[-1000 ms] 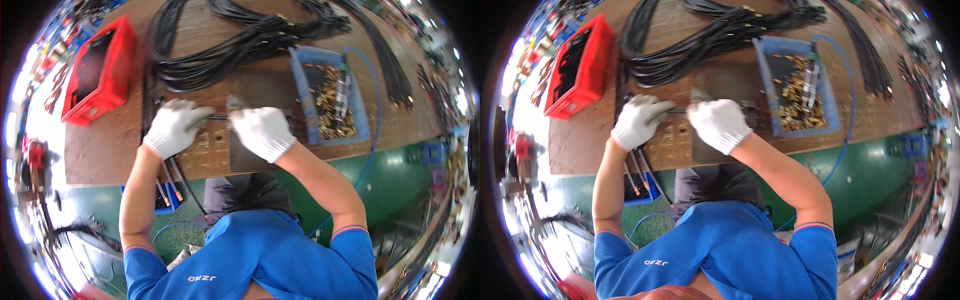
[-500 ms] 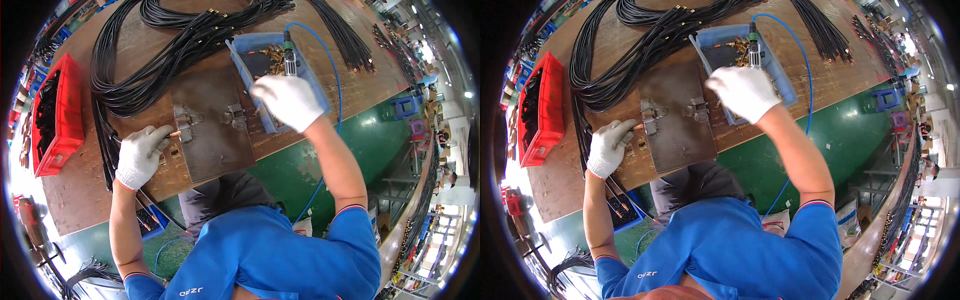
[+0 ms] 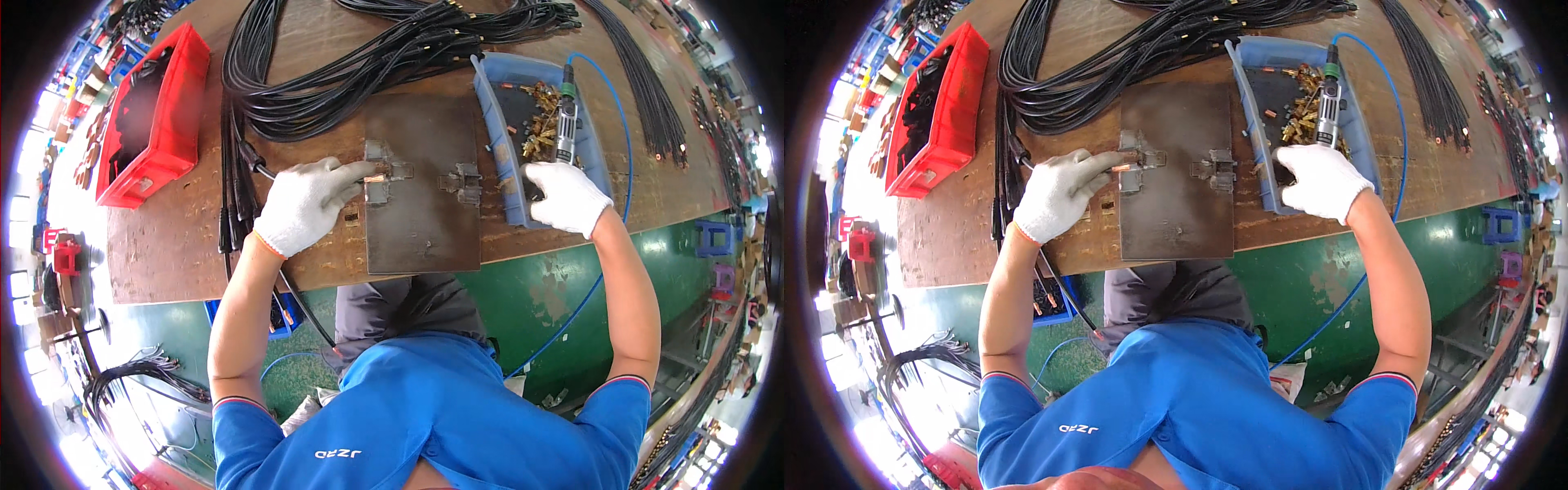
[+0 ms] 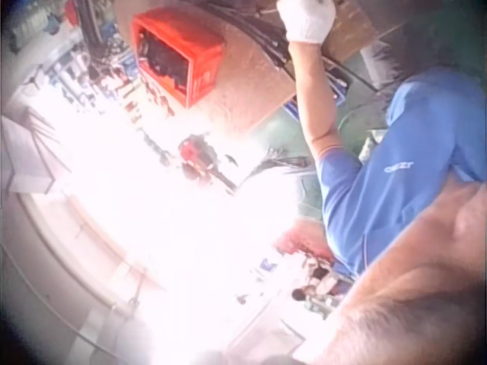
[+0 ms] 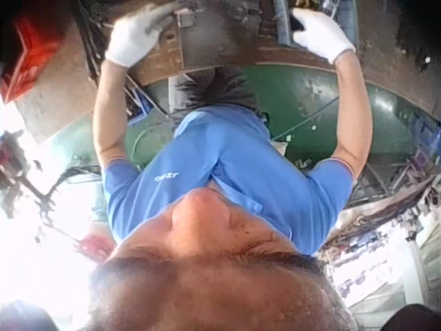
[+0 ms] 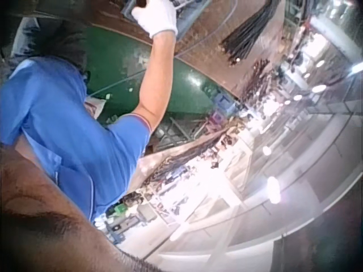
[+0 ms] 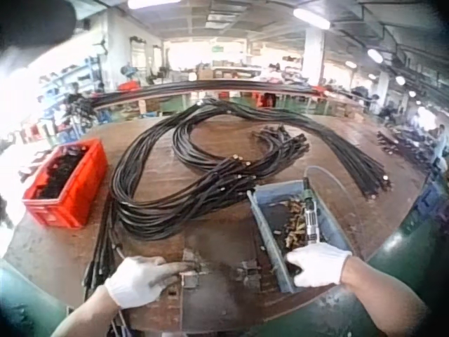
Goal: The person repeatedly picks up black cables and brass connectors, places them into a metal jig on a workbench, and uses a pneumatic crimping tool to secure the connectors. The finished cables are placed into a red bin on the left side of the table.
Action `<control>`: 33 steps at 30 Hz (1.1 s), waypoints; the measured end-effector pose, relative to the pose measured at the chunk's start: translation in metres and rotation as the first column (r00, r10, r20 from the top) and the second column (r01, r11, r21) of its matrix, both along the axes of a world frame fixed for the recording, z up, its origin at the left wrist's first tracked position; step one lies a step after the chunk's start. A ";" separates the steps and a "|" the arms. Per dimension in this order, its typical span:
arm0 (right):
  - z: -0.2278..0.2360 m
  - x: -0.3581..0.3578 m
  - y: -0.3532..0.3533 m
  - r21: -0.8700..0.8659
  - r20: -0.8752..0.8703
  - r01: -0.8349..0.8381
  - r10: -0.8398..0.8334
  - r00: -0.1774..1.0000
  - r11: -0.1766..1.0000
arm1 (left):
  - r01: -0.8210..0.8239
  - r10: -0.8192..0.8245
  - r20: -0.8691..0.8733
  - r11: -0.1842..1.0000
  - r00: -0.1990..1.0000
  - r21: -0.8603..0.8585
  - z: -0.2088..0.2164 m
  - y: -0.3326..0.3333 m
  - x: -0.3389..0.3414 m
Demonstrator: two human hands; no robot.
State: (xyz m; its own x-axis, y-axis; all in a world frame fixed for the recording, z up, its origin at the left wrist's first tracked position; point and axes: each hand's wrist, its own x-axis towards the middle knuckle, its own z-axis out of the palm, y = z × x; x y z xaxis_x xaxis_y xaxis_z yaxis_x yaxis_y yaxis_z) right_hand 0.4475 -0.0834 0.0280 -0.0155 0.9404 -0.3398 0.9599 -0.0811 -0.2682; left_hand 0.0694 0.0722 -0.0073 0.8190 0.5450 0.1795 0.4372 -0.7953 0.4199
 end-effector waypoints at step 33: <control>-0.017 -0.070 0.003 -0.280 -0.922 0.370 -0.141 -0.359 0.886 | -0.023 0.023 0.124 1.000 0.992 0.003 0.003 0.002 0.002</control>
State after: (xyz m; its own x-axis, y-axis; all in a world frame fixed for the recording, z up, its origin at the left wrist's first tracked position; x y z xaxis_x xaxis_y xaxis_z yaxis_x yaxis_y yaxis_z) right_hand 0.3777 -0.0803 0.0109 0.0624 0.9854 -0.1587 -0.6049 -0.0891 -0.7913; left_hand 0.0712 0.0738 -0.0042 0.7777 0.5622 0.2811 0.4003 -0.7878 0.4682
